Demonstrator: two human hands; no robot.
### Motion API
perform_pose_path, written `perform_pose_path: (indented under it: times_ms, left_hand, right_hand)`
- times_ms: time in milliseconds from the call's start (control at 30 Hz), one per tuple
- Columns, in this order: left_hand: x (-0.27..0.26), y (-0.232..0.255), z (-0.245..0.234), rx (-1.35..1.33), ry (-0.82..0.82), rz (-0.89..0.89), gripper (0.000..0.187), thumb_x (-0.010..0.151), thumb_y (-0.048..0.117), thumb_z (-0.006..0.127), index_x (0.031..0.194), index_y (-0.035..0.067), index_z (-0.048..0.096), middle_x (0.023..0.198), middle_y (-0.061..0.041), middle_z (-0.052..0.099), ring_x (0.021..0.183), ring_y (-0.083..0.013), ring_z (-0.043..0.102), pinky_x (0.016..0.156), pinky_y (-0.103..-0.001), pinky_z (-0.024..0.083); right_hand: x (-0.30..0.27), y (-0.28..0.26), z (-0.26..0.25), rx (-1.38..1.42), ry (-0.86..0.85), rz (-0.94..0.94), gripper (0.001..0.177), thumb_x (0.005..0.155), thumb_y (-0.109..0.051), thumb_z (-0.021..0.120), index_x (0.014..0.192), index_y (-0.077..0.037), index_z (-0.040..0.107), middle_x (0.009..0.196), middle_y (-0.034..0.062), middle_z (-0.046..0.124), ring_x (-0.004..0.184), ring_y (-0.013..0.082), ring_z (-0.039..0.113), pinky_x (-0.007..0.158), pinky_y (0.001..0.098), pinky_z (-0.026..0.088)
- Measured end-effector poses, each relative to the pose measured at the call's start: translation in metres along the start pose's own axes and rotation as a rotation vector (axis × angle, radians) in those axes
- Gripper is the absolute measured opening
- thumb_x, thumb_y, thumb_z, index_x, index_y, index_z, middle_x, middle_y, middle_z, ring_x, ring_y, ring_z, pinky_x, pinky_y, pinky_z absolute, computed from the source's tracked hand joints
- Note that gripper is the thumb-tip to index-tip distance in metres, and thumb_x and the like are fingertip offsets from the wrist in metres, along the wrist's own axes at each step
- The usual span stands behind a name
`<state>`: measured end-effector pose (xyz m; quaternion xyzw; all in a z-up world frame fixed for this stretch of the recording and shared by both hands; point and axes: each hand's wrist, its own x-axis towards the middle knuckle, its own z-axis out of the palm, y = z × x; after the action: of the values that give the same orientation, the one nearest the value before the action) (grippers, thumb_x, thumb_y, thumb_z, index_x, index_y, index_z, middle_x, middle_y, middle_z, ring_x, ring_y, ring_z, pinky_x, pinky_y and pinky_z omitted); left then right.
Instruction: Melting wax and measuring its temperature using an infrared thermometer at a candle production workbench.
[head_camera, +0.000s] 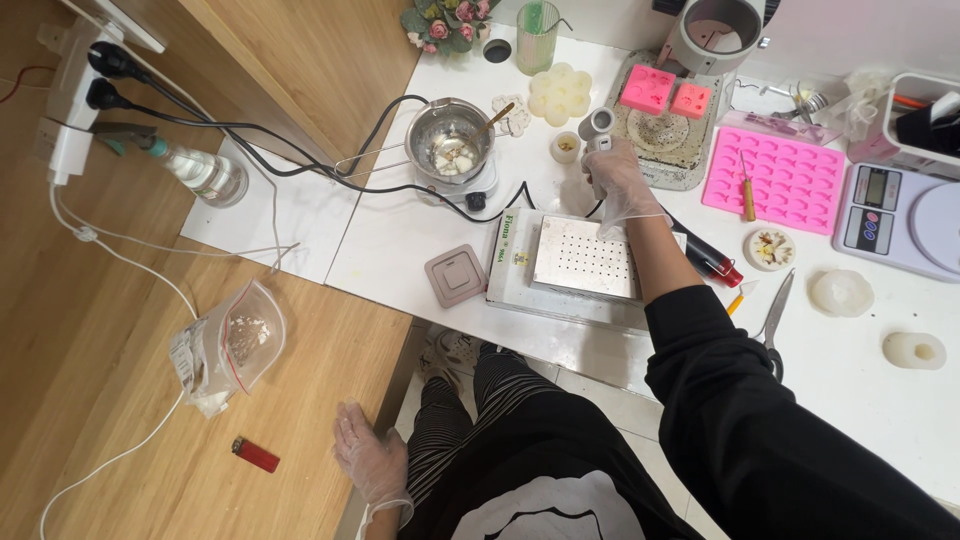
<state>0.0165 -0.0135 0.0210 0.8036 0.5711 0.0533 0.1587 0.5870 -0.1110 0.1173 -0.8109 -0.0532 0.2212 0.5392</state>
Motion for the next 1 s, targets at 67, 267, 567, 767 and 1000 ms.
perform_pose_path:
  times_ms: [67, 267, 567, 767, 1000]
  left_hand:
    - [0.000, 0.000, 0.000, 0.006, -0.010, -0.011, 0.099, 0.075, 0.020, 0.074, 0.160, 0.013, 0.023, 0.167, -0.011, 0.025, 0.153, -0.0349, 0.022, 0.122, -0.058, 0.017]
    - [0.000, -0.003, 0.001, -0.003, 0.019, 0.037, 0.099, 0.075, 0.020, 0.074, 0.159, 0.012, 0.023, 0.167, -0.012, 0.025, 0.152, -0.0361, 0.023, 0.122, -0.058, 0.019]
    - [0.000, 0.001, -0.001, -0.001, 0.008, 0.022, 0.100, 0.074, 0.020, 0.075, 0.159, 0.012, 0.022, 0.166, -0.012, 0.026, 0.152, -0.0357, 0.023, 0.122, -0.059, 0.018]
    - [0.000, 0.002, -0.002, 0.023, -0.009, 0.001, 0.099, 0.076, 0.020, 0.075, 0.160, 0.013, 0.022, 0.167, -0.011, 0.025, 0.153, -0.0337, 0.022, 0.124, -0.058, 0.016]
    - [-0.001, 0.004, -0.006, 0.006, -0.004, 0.004, 0.099, 0.077, 0.020, 0.073, 0.161, 0.014, 0.022, 0.167, -0.011, 0.024, 0.153, -0.0346, 0.021, 0.123, -0.057, 0.016]
  right_hand:
    - [0.004, 0.003, 0.000, -0.005, 0.008, -0.015, 0.023, 0.075, -0.006, 0.068, 0.097, -0.003, 0.063, 0.077, 0.0064, 0.066, 0.064, 0.0155, 0.064, 0.053, 0.0322, 0.052]
    - [0.006, 0.007, 0.000, 0.009, -0.007, -0.040, 0.021, 0.076, -0.005, 0.066, 0.096, -0.001, 0.064, 0.077, 0.0077, 0.066, 0.065, 0.0166, 0.064, 0.056, 0.0329, 0.051]
    - [0.007, 0.004, 0.001, -0.037, 0.004, -0.018, 0.022, 0.077, -0.009, 0.070, 0.098, -0.004, 0.066, 0.078, 0.0061, 0.068, 0.065, 0.0150, 0.066, 0.055, 0.0307, 0.053]
    - [0.001, -0.001, 0.000, -0.017, 0.007, 0.027, 0.025, 0.077, -0.008, 0.068, 0.101, -0.005, 0.063, 0.078, 0.0070, 0.068, 0.064, 0.0154, 0.065, 0.052, 0.0331, 0.052]
    - [0.001, 0.000, 0.000, -0.042, 0.002, 0.022, 0.022, 0.077, -0.008, 0.069, 0.098, -0.003, 0.065, 0.078, 0.0072, 0.067, 0.065, 0.0156, 0.065, 0.054, 0.0328, 0.052]
